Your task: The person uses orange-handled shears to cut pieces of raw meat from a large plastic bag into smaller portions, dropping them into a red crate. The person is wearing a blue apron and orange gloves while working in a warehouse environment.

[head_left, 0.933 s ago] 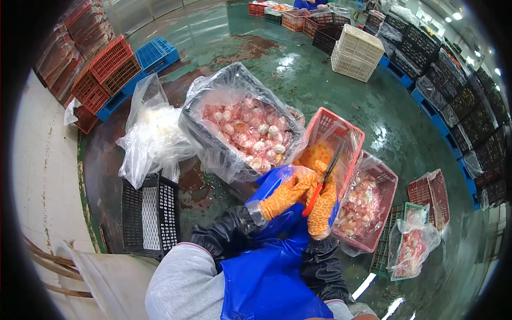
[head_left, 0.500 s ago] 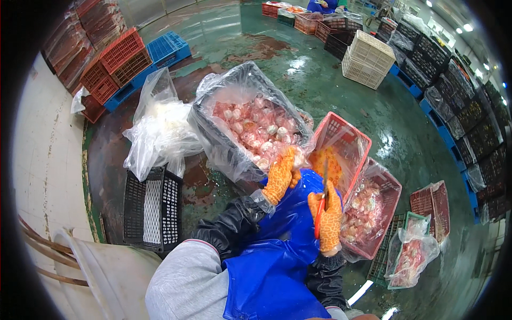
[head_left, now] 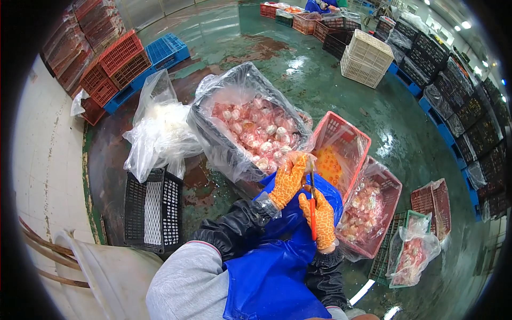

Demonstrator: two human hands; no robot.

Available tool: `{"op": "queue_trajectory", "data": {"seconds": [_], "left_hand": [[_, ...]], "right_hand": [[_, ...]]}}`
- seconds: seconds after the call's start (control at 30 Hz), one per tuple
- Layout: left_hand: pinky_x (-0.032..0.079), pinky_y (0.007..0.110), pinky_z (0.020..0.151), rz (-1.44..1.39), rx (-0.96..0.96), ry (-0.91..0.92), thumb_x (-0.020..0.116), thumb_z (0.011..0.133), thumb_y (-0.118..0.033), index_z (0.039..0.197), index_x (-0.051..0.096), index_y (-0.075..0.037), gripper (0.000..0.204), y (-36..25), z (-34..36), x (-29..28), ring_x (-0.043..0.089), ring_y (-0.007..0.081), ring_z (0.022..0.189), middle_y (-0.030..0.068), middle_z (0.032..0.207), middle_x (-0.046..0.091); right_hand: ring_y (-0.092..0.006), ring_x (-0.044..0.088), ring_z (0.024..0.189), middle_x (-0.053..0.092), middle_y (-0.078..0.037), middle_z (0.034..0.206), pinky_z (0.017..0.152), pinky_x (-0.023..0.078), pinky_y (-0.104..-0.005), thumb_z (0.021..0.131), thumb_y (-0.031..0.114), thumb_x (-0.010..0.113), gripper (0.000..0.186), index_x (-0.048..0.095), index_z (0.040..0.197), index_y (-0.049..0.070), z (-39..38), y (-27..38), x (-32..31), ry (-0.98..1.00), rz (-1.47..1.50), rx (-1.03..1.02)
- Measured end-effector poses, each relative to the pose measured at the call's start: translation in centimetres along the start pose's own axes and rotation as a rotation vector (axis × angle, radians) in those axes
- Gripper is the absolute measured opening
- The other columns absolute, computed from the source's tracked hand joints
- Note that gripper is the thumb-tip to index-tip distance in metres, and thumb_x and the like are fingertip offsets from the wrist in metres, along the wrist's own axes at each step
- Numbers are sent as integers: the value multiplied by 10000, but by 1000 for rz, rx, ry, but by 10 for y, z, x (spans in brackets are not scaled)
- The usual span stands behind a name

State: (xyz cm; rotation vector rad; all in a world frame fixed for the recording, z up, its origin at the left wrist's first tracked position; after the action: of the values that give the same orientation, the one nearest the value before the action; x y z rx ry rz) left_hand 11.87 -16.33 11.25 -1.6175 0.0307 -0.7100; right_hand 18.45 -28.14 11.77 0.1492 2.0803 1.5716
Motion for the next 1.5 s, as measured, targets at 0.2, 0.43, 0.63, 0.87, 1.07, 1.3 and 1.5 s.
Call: {"op": "queue_trajectory", "data": {"seconds": [0.2, 0.43, 0.63, 0.87, 1.07, 1.3, 1.5], "left_hand": [[362, 175, 499, 67, 16, 154, 432, 941, -226, 969, 568, -45, 228, -25, -3, 16, 445, 38, 606, -6, 695, 510], [254, 254, 274, 157, -393, 136, 423, 907, -429, 707, 522, -97, 400, 9, 12, -6, 364, 125, 286, 26, 414, 427], [271, 197, 298, -122, -346, 188, 473, 906, -305, 874, 571, -100, 229, 35, 28, -9, 413, 82, 362, -3, 570, 531], [418, 266, 386, -192, -370, -59, 533, 878, -262, 979, 573, -87, 206, 55, 47, -8, 556, 134, 591, 40, 796, 582], [479, 259, 485, 65, -309, -8, 602, 841, -219, 970, 546, -60, 212, 57, 67, -10, 580, 142, 624, 55, 812, 589], [475, 261, 462, -42, -268, 33, 583, 851, -276, 900, 568, -45, 237, 106, 82, -21, 583, 148, 609, 61, 766, 600], [469, 315, 630, 391, -143, 62, 586, 819, -413, 1060, 493, -8, 480, 66, 61, -23, 576, 203, 761, 143, 954, 572]], "right_hand": [[-38, 508, 650, 562, 7, 732, 547, 401, -186, 815, 188, 635, 416, 518, 1181, 28, 11, 17, -11, -44, -8, -219], [-39, 463, 492, 552, 3, 650, 443, 379, -165, 877, 299, 550, 379, 544, 1140, 26, 4, -3, -9, 213, 350, 208], [-74, 459, 474, 516, -42, 647, 399, 393, -188, 926, 392, 404, 505, 480, 1160, -49, 17, -16, 9, 444, 892, 204], [-121, 471, 479, 537, -95, 688, 391, 399, -203, 917, 469, 361, 562, 472, 1157, -27, 45, -39, 25, 591, 1365, 332], [-137, 492, 470, 557, -113, 690, 363, 406, -216, 914, 458, 382, 562, 495, 1114, -55, 70, -35, 25, 634, 1331, 343], [-127, 480, 482, 556, -93, 712, 391, 403, -210, 908, 436, 419, 538, 472, 1137, -48, 69, -34, 8, 359, 1071, 297], [-186, 560, 779, 584, -135, 922, 734, 483, -323, 869, 174, 506, 410, 419, 1214, -30, 46, -64, -38, -144, 1414, -131]]}}
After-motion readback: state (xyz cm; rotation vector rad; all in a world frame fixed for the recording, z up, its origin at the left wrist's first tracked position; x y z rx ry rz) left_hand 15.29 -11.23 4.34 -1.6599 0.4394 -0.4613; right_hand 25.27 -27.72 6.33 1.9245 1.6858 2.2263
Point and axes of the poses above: each hand's wrist, its own z-axis towards the middle knuckle, its own x-axis out of the palm, y = z × x, the point moved 7 cm from there along z, towards the middle knuckle
